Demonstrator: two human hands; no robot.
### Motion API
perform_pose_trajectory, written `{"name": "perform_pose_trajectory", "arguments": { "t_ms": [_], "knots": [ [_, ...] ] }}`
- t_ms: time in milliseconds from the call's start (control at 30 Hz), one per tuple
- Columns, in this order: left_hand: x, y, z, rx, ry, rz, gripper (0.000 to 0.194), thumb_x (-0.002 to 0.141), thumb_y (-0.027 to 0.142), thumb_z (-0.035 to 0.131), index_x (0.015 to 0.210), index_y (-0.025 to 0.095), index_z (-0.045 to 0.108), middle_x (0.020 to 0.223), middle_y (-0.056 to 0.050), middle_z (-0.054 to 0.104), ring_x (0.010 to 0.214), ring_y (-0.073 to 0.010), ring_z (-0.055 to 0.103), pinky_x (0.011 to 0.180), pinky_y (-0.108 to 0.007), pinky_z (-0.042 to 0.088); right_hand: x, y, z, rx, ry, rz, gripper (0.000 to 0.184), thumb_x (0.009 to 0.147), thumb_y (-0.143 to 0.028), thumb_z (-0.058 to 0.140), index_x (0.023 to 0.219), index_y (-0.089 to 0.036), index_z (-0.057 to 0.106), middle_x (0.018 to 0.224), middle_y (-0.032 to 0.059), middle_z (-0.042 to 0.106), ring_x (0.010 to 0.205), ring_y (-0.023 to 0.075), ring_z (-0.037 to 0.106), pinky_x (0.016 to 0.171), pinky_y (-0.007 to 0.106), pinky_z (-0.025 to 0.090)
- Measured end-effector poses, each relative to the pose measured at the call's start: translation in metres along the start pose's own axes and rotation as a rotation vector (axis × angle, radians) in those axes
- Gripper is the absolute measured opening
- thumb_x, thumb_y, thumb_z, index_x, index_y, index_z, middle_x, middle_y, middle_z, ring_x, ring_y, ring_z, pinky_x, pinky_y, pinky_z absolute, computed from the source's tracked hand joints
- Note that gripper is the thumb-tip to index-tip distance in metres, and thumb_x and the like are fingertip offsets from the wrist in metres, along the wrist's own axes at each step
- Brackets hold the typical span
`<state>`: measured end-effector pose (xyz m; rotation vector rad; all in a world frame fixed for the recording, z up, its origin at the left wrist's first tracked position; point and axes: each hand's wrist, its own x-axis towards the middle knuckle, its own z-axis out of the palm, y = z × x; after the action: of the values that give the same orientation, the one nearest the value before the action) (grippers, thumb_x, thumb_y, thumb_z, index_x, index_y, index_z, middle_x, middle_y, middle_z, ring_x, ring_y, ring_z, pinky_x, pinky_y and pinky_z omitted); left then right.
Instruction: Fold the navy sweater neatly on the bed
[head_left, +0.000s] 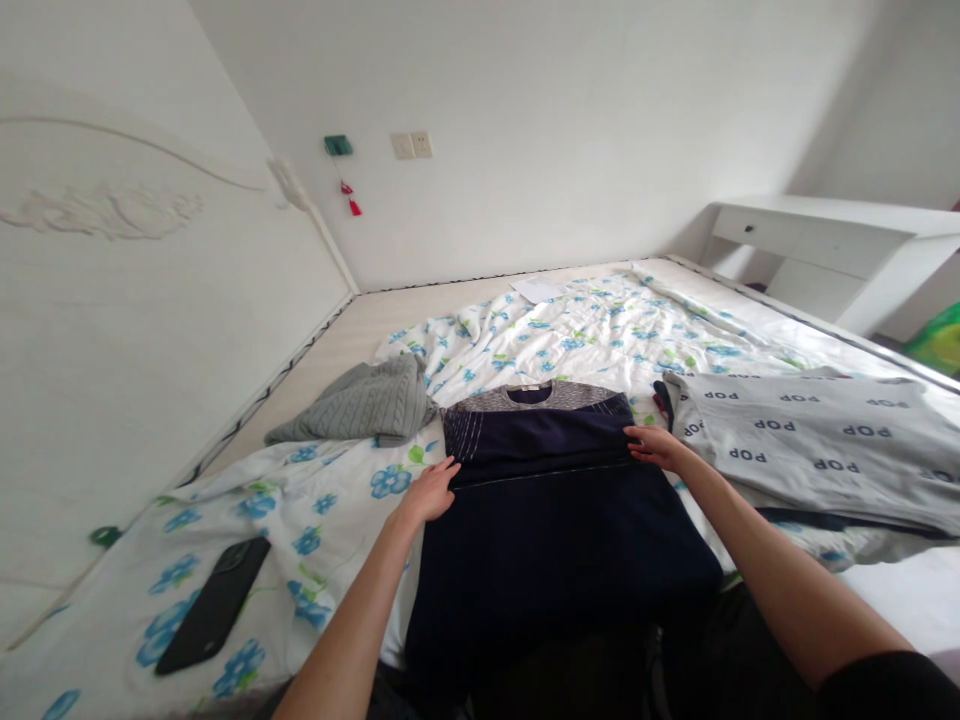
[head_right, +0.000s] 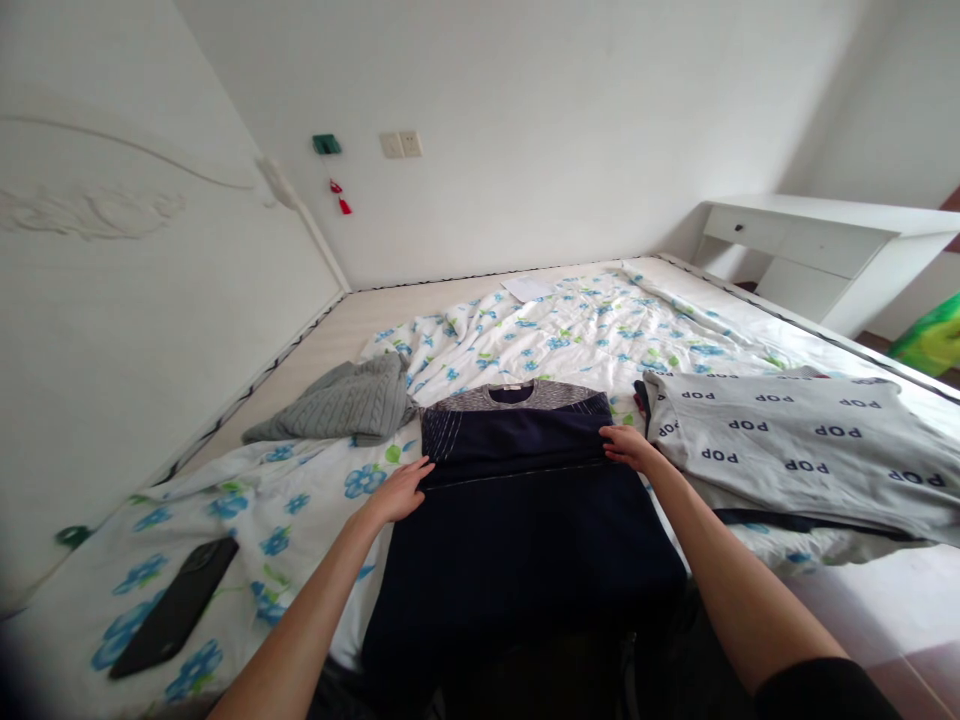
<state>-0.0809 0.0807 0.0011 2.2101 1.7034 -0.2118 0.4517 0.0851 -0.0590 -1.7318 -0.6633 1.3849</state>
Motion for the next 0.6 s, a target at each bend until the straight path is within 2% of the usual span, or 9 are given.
{"name": "perform_pose_trajectory", "arguments": {
  "t_ms": [67, 167, 233, 333, 467, 600],
  "knots": [
    [0.003, 0.004, 0.006, 0.072, 0.003, -0.044, 0.081, 0.09, 0.023, 0.057, 0.171, 0.014, 0.058, 0.188, -0.016, 0.037, 0.17, -0.0346, 0.045, 0.14, -0.048, 0.035, -0.002, -0.003, -0.003, 0.048, -0.033, -0.015, 0.021, 0.098, -0.024, 0.083, 0.118, -0.021, 0.079, 0.137, 0.0129, 0.078, 0.09, 0.0167, 0.08, 0.075, 0.023, 0.069],
    [0.005, 0.011, 0.013, 0.169, 0.01, -0.026, 0.069, 0.095, 0.021, 0.053, 0.162, 0.009, 0.065, 0.189, -0.018, 0.033, 0.17, -0.0356, 0.045, 0.14, -0.047, 0.035, -0.007, -0.006, -0.006, 0.099, -0.088, -0.025, 0.032, 0.099, -0.021, 0.082, 0.13, -0.021, 0.08, 0.141, 0.0133, 0.078, 0.092, 0.0172, 0.08, 0.076, 0.025, 0.07],
    [0.007, 0.015, 0.015, 0.182, -0.003, 0.018, 0.066, 0.096, 0.019, 0.052, 0.159, 0.008, 0.067, 0.19, -0.018, 0.031, 0.172, -0.0331, 0.042, 0.142, -0.043, 0.03, -0.01, -0.005, -0.006, 0.063, -0.081, 0.001, 0.031, 0.098, -0.022, 0.084, 0.129, -0.02, 0.081, 0.142, 0.0143, 0.078, 0.095, 0.0188, 0.08, 0.076, 0.025, 0.07],
    [0.009, 0.014, 0.014, 0.136, -0.024, 0.0, 0.073, 0.095, 0.02, 0.052, 0.166, 0.006, 0.059, 0.191, -0.018, 0.028, 0.174, -0.0311, 0.038, 0.142, -0.039, 0.03, -0.016, -0.006, -0.004, 0.001, -0.05, 0.037, 0.021, 0.101, -0.026, 0.081, 0.12, -0.018, 0.083, 0.148, 0.0153, 0.076, 0.098, 0.0189, 0.08, 0.073, 0.023, 0.069],
    [0.008, -0.005, 0.003, 0.075, -0.07, -0.061, 0.08, 0.094, 0.027, 0.055, 0.171, 0.003, 0.052, 0.192, -0.019, 0.025, 0.173, -0.0318, 0.04, 0.139, -0.034, 0.036, -0.022, -0.016, -0.006, 0.088, -0.084, -0.065, 0.022, 0.107, -0.032, 0.074, 0.119, -0.018, 0.086, 0.15, 0.0152, 0.076, 0.097, 0.0184, 0.08, 0.068, 0.02, 0.065],
    [0.002, -0.029, -0.005, 0.048, -0.149, -0.068, 0.082, 0.094, 0.031, 0.054, 0.171, 0.005, 0.052, 0.191, -0.018, 0.027, 0.173, -0.0267, 0.04, 0.138, -0.03, 0.034, -0.027, -0.022, -0.013, 0.085, -0.158, -0.106, 0.028, 0.108, -0.037, 0.071, 0.12, -0.017, 0.087, 0.149, 0.0158, 0.077, 0.096, 0.019, 0.078, 0.064, 0.018, 0.062]
  ]
}}
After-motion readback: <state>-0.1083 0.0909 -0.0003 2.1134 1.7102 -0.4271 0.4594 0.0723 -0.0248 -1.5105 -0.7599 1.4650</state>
